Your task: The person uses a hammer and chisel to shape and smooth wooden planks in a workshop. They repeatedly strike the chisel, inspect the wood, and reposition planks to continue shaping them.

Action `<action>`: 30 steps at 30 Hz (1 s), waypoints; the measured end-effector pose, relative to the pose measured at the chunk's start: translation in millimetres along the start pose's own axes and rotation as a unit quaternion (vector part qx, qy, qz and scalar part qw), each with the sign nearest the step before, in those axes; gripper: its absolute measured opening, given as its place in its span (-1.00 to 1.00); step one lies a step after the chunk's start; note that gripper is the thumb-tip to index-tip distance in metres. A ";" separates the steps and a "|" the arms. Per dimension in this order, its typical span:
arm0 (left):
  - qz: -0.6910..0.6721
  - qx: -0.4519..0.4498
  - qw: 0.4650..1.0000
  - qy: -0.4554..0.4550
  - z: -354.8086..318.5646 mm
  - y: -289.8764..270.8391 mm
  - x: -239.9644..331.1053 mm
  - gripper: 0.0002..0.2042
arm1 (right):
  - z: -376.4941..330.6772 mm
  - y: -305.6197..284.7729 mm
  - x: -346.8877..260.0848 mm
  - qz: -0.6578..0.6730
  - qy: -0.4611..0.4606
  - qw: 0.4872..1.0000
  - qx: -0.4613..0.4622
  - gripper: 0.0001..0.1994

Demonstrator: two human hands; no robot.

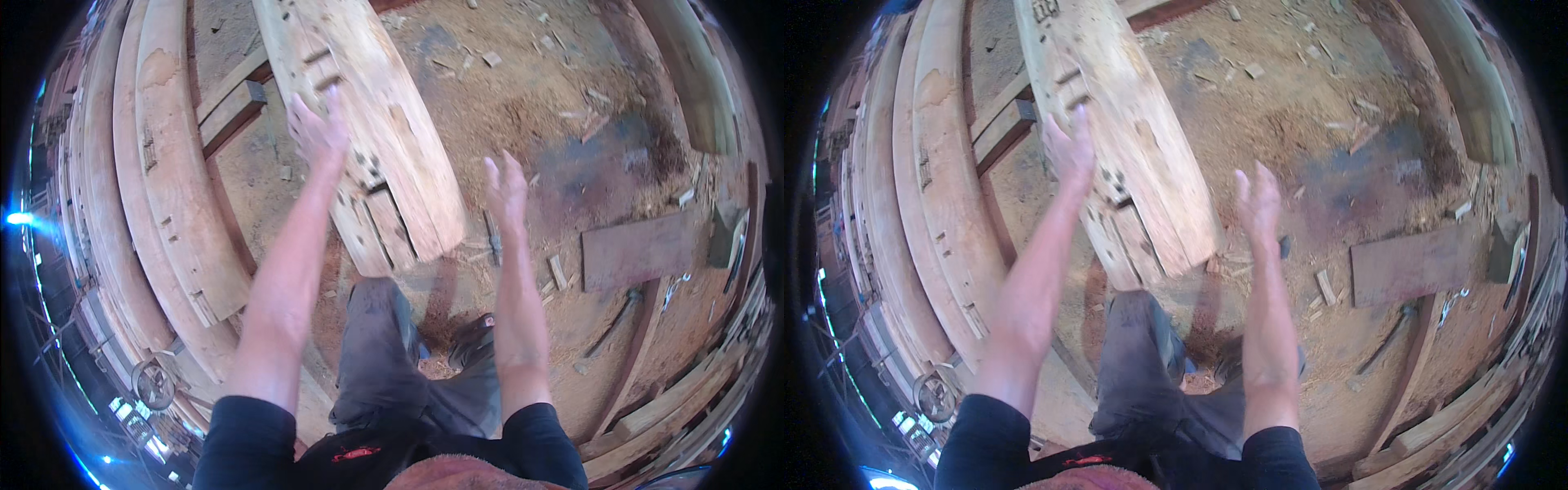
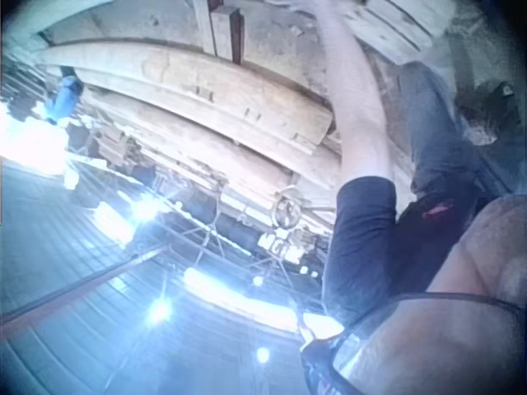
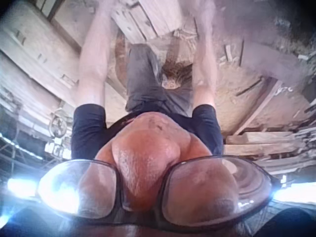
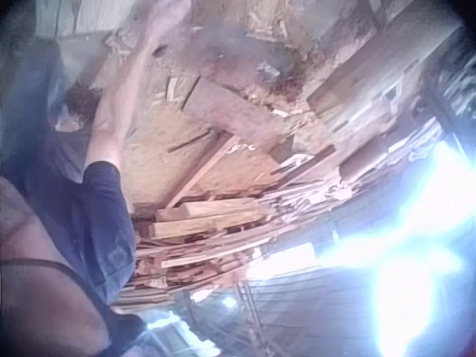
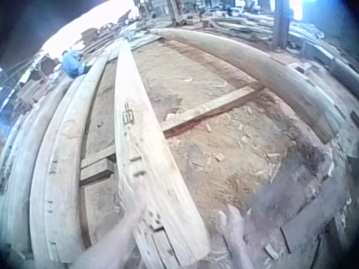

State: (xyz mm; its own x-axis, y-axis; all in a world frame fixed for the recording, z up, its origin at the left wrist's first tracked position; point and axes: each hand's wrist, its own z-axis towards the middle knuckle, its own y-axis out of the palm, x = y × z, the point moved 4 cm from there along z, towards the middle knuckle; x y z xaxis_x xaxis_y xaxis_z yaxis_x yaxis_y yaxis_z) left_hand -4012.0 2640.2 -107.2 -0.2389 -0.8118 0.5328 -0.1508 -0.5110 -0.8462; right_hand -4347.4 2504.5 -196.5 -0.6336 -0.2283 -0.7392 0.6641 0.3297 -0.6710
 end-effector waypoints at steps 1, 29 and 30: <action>0.001 -0.013 1.000 -0.016 -2.3 -3.9 6.1 -0.04 | 25.3 15.9 -34.7 0.042 0.007 0.999 -0.023 -0.44; -0.229 -0.048 0.943 -0.238 344.1 38.9 86.9 -0.20 | 189.4 153.8 -173.6 0.126 0.219 0.965 -0.078 -0.50; -0.196 -0.042 0.948 -0.248 342.2 40.6 89.4 -0.22 | 209.4 155.3 -132.2 0.104 0.266 0.958 -0.029 -0.52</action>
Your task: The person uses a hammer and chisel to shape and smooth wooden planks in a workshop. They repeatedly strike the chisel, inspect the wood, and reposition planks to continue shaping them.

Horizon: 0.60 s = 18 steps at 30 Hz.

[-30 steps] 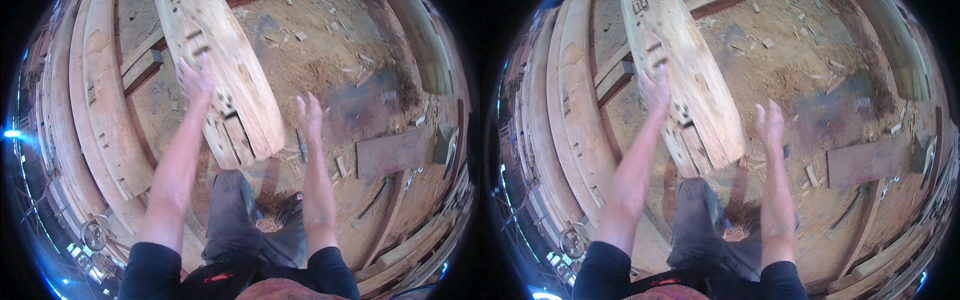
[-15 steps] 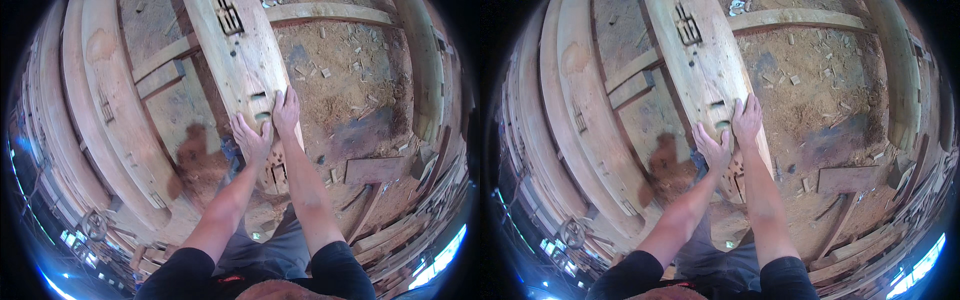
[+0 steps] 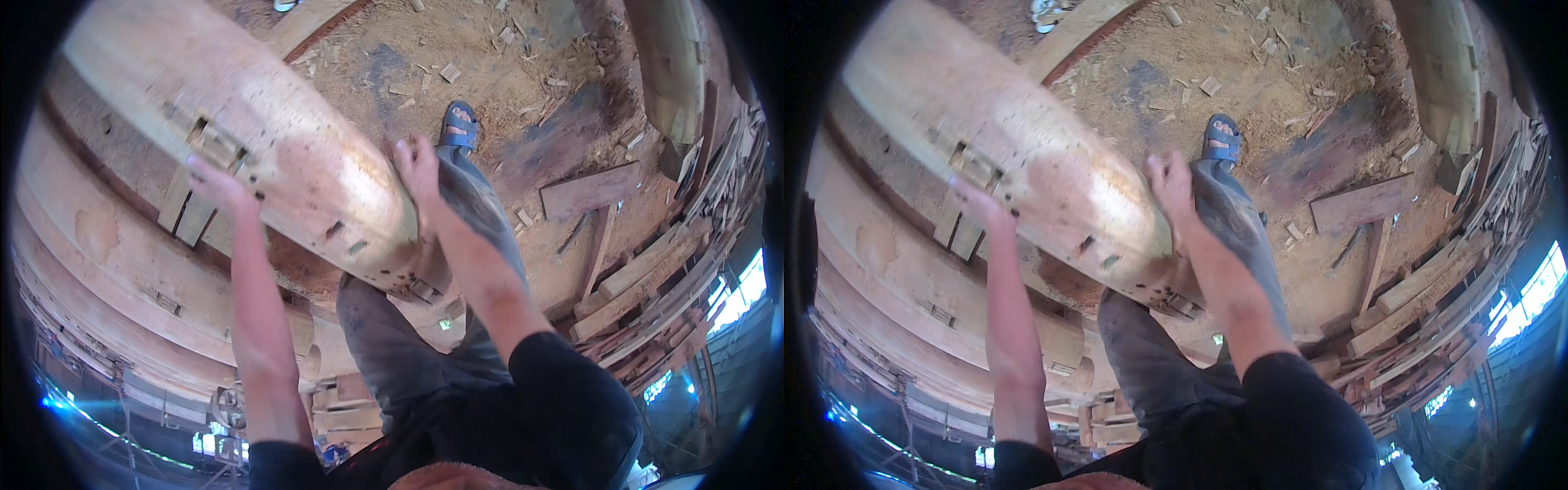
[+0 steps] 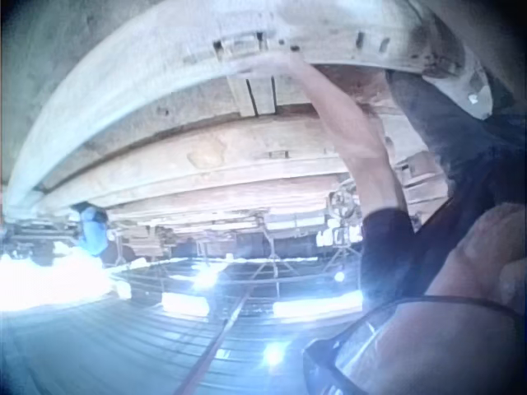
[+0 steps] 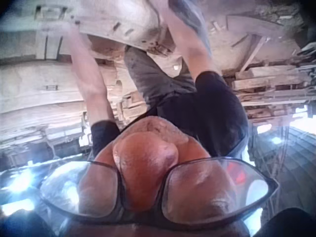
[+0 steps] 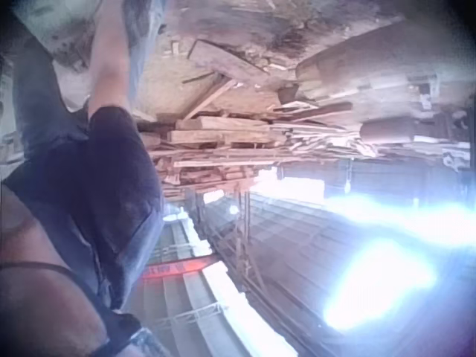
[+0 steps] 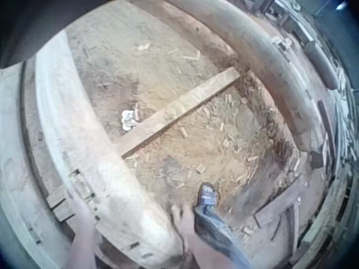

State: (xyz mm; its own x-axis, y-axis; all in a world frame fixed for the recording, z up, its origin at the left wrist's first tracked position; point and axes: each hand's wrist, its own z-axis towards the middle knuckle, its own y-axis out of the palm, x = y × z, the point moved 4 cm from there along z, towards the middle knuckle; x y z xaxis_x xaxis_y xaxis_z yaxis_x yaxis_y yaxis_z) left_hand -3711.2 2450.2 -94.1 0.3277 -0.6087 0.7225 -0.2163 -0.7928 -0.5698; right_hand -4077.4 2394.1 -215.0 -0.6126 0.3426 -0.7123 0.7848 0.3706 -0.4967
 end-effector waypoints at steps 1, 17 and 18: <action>0.036 0.022 0.999 -0.003 -1.9 -0.5 0.4 -0.24 | 46.6 -6.2 20.0 -0.134 -0.033 0.987 0.078 -0.52; -0.075 -0.071 0.994 -0.043 13.0 9.8 -11.6 -0.21 | 236.9 25.5 12.7 0.033 -0.001 0.998 -0.045 -0.57; -0.067 -0.071 0.995 -0.011 17.4 7.0 -12.5 -0.23 | 235.3 42.0 -13.7 0.050 -0.024 0.995 -0.077 -0.57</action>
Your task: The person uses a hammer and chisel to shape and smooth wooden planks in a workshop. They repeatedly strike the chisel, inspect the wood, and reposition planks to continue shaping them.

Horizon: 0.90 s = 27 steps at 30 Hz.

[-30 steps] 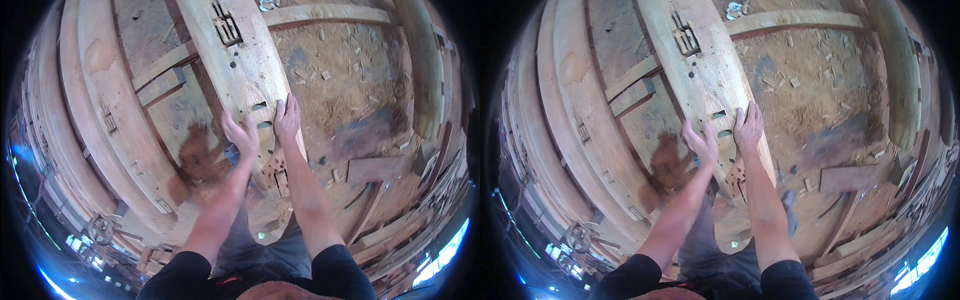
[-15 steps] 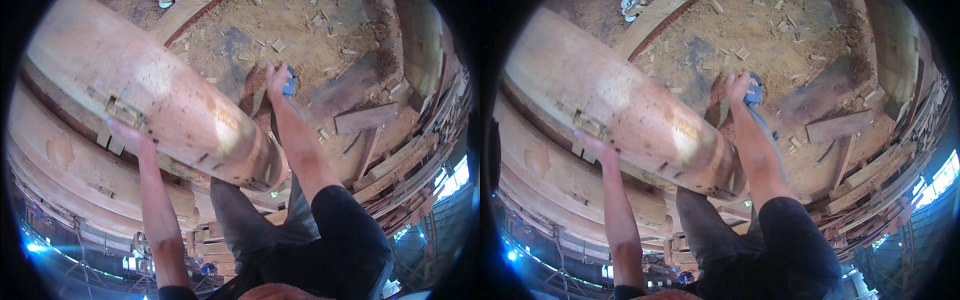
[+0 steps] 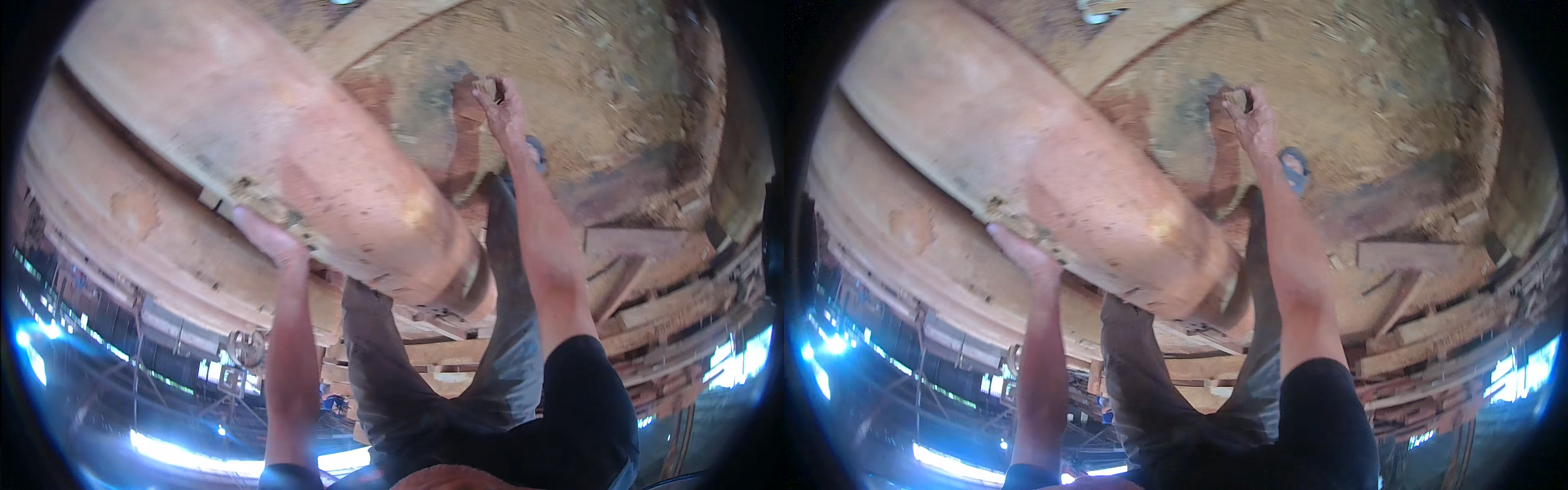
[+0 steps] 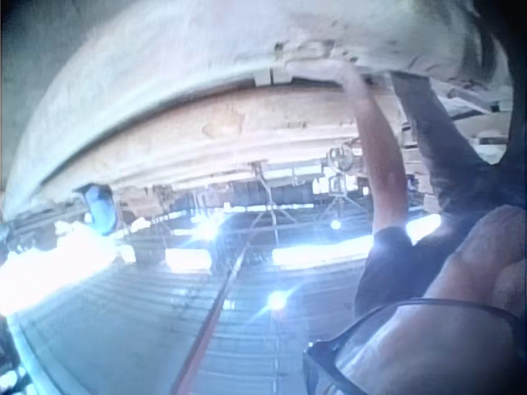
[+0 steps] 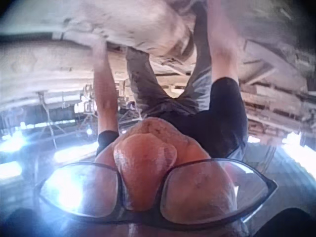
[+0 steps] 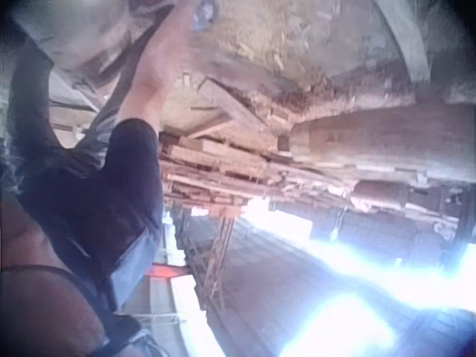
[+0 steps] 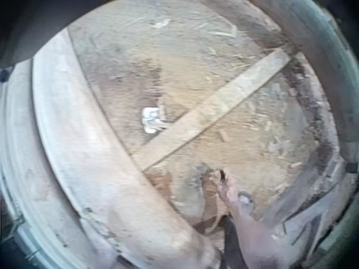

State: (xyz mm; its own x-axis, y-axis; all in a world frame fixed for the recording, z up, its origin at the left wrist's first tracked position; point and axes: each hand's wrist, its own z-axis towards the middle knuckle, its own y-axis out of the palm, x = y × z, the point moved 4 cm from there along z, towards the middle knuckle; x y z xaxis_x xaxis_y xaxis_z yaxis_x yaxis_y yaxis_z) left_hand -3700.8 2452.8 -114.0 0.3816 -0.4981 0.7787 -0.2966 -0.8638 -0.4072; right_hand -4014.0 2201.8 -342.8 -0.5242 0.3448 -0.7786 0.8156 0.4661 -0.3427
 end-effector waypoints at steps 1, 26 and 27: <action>0.003 0.000 1.000 0.021 2.5 -3.2 -2.6 -0.24 | 3.8 17.9 -23.1 0.003 -0.013 1.000 -0.026 -0.57; 0.112 0.061 0.992 0.018 -3.3 -11.4 2.6 -0.24 | 2.7 194.0 -123.8 0.009 0.124 0.983 -0.132 -0.50; 0.108 0.062 0.992 0.018 -3.8 -10.9 4.0 -0.22 | -7.7 183.8 -117.2 0.002 0.124 0.981 -0.146 -0.46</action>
State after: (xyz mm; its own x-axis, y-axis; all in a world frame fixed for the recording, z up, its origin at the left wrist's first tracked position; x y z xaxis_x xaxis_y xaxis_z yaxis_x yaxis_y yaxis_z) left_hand -3699.3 2460.5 -104.7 0.2896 -0.6712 0.6824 -0.2569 -0.7413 -0.6201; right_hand -3804.5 2253.4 -310.5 -0.5937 0.5180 -0.6158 0.7320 0.6654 -0.1460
